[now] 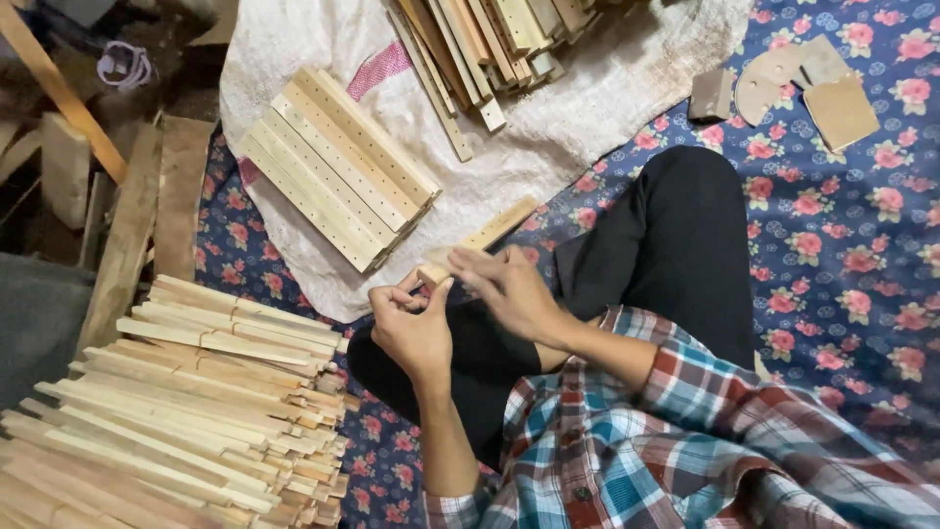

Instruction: Applying glue to the edges of thin wooden sticks using a small wooden applicator

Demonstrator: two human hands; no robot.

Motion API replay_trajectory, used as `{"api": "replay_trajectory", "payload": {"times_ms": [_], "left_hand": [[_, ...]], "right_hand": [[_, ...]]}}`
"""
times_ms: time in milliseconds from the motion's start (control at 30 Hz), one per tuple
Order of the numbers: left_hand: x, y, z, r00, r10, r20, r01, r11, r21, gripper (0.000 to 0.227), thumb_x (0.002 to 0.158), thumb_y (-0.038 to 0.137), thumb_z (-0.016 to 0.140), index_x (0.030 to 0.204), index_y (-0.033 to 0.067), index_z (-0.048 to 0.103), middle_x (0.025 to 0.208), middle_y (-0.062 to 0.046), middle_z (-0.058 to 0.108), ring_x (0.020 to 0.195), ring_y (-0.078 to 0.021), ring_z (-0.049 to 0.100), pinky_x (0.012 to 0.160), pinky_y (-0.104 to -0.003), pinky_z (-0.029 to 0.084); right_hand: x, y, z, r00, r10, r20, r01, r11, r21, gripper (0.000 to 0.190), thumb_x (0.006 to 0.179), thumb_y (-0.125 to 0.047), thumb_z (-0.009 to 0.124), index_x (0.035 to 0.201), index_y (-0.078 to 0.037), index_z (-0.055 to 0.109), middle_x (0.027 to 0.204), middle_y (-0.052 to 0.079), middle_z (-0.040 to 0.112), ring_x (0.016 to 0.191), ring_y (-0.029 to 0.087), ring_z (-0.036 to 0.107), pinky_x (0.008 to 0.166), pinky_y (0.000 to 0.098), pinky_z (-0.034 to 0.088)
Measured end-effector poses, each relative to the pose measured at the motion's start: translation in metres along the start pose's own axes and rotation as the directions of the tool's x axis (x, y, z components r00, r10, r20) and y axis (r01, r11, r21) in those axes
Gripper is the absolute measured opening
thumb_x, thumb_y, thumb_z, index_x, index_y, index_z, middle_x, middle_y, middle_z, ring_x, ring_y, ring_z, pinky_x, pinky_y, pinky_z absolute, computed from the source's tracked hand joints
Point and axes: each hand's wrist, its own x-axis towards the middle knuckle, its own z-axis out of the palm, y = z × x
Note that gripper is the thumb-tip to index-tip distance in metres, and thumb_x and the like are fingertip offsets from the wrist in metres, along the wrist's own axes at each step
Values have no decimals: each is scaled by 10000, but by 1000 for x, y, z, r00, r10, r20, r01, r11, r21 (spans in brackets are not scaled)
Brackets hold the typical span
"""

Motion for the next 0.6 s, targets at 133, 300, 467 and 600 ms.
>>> {"api": "replay_trajectory", "payload": {"times_ms": [133, 300, 467, 600], "left_hand": [[0, -9, -2, 1000, 1, 5, -1, 1000, 1, 575, 575, 191, 964, 785, 171, 429, 932, 32, 808, 641, -145, 734, 744, -256, 525], [-1, -6, 1, 1000, -14, -8, 14, 998, 62, 556, 589, 153, 936, 795, 193, 421, 863, 54, 801, 668, -183, 740, 756, -267, 520], [-1, -12, 7, 996, -87, 20, 90, 978, -190, 531, 627, 27, 922, 975, 115, 530, 983, -141, 762, 818, -249, 758, 770, -318, 596], [-4, -29, 12, 996, -84, 31, 89, 903, -420, 505, 736, 17, 899, 1174, 41, 649, 1165, -279, 693, 990, -346, 743, 825, -391, 643]], "right_hand": [[34, 110, 19, 990, 120, -78, -134, 970, -205, 318, 1043, -357, 531, 1248, -232, 741, 1211, 70, 740, 975, 454, 609, 890, 524, 489], [-1, -18, 6, 1000, -28, -10, 27, 995, -98, 275, 993, -345, 582, 1081, -206, 802, 976, 210, 750, 897, 454, 597, 803, 460, 493], [19, 73, 11, 995, 92, -47, -99, 980, -171, 309, 1011, -384, 587, 1162, -197, 780, 996, 239, 711, 995, 455, 643, 861, 466, 542], [55, 233, 2, 929, 344, -137, -370, 844, -389, 343, 1047, -426, 533, 1214, -228, 758, 1283, 69, 706, 1149, 431, 650, 1010, 536, 422]]}}
